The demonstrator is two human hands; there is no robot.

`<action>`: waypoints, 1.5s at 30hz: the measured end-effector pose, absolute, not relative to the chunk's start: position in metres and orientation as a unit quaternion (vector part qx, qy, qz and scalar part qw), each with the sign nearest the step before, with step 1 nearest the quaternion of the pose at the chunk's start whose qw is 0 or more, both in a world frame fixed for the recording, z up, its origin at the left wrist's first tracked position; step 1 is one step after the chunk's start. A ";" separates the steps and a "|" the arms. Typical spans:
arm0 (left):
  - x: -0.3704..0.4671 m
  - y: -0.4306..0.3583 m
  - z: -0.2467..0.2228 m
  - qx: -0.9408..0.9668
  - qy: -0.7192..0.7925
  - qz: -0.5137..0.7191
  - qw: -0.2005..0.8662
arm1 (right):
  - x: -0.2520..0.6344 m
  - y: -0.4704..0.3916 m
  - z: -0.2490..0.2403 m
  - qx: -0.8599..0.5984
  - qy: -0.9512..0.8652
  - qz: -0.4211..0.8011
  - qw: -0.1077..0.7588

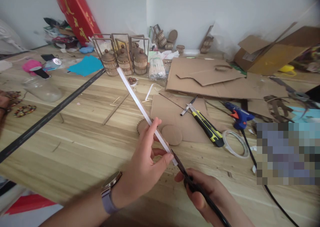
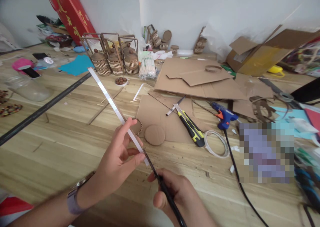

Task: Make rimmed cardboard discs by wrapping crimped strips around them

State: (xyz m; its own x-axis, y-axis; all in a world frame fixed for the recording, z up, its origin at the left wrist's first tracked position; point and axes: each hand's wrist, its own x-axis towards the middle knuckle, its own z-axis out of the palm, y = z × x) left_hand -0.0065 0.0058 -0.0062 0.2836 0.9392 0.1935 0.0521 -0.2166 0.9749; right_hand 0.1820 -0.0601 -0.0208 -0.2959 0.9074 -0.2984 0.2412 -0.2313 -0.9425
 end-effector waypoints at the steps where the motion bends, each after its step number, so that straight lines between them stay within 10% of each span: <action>1: -0.006 0.006 -0.006 0.633 0.390 0.454 0.491 | 0.182 -0.060 -0.021 -0.525 -0.554 0.581 0.280; 45: -0.006 0.011 -0.002 0.576 0.375 0.336 0.644 | 0.181 -0.059 -0.009 -0.535 -0.605 0.534 0.250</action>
